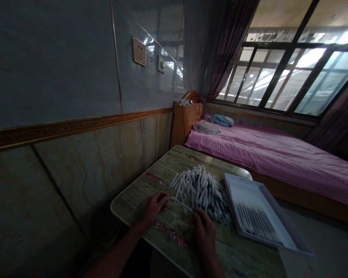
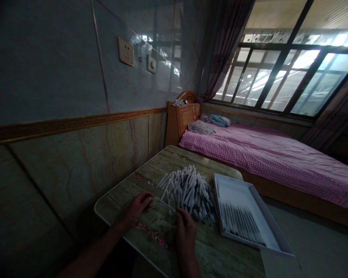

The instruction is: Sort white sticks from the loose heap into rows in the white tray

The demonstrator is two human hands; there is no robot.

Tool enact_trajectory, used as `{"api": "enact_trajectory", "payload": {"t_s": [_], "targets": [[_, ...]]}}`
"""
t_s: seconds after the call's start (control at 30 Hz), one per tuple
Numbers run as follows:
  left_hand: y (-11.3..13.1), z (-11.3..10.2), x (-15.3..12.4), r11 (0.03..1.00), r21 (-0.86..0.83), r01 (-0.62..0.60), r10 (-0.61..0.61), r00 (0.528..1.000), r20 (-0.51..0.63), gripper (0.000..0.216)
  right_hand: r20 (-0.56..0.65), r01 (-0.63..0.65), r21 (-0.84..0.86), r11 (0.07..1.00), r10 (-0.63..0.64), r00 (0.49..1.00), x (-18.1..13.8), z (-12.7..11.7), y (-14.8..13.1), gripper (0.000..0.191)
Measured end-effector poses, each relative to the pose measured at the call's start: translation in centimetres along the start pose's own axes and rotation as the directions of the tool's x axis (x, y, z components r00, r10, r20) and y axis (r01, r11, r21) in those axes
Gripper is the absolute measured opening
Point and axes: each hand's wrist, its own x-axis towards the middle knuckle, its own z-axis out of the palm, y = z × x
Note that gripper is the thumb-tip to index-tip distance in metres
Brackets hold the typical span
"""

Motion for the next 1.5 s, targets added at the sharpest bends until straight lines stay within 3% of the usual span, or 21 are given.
{"api": "enact_trajectory", "payload": {"t_s": [0.27, 0.63, 0.9, 1.33, 1.5], "targets": [[-0.1, -0.1, -0.5, 1.0, 0.014, -0.025, 0.025, 0.999, -0.028, 0.024, 0.007, 0.001, -0.031, 1.0, -0.001, 1.0, 0.0, 0.1, 0.8, 0.04], [-1.1, -0.3, 0.1, 0.995, 0.098, -0.006, 0.006, 1.0, 0.0, 0.031, 0.017, 0.079, -0.056, 0.995, -0.078, 0.997, 0.1, 0.2, 0.7, 0.036], [-1.8, -0.5, 0.1, 0.992, 0.127, -0.021, 0.016, 0.999, 0.042, 0.025, 0.028, 0.128, -0.15, 0.98, -0.125, 0.992, -0.2, 0.2, 0.2, 0.033], [-1.1, -0.4, -0.8, 0.972, 0.205, -0.115, 0.094, 0.989, 0.112, 0.026, 0.093, -0.056, -0.06, 0.997, 0.061, 0.994, 0.1, 0.0, 0.7, 0.035], [-1.1, -0.4, -0.5, 0.975, 0.199, -0.103, 0.089, 0.993, 0.079, 0.026, 0.124, -0.012, -0.054, 0.998, 0.018, 0.992, 0.2, 0.5, 0.7, 0.033]]}}
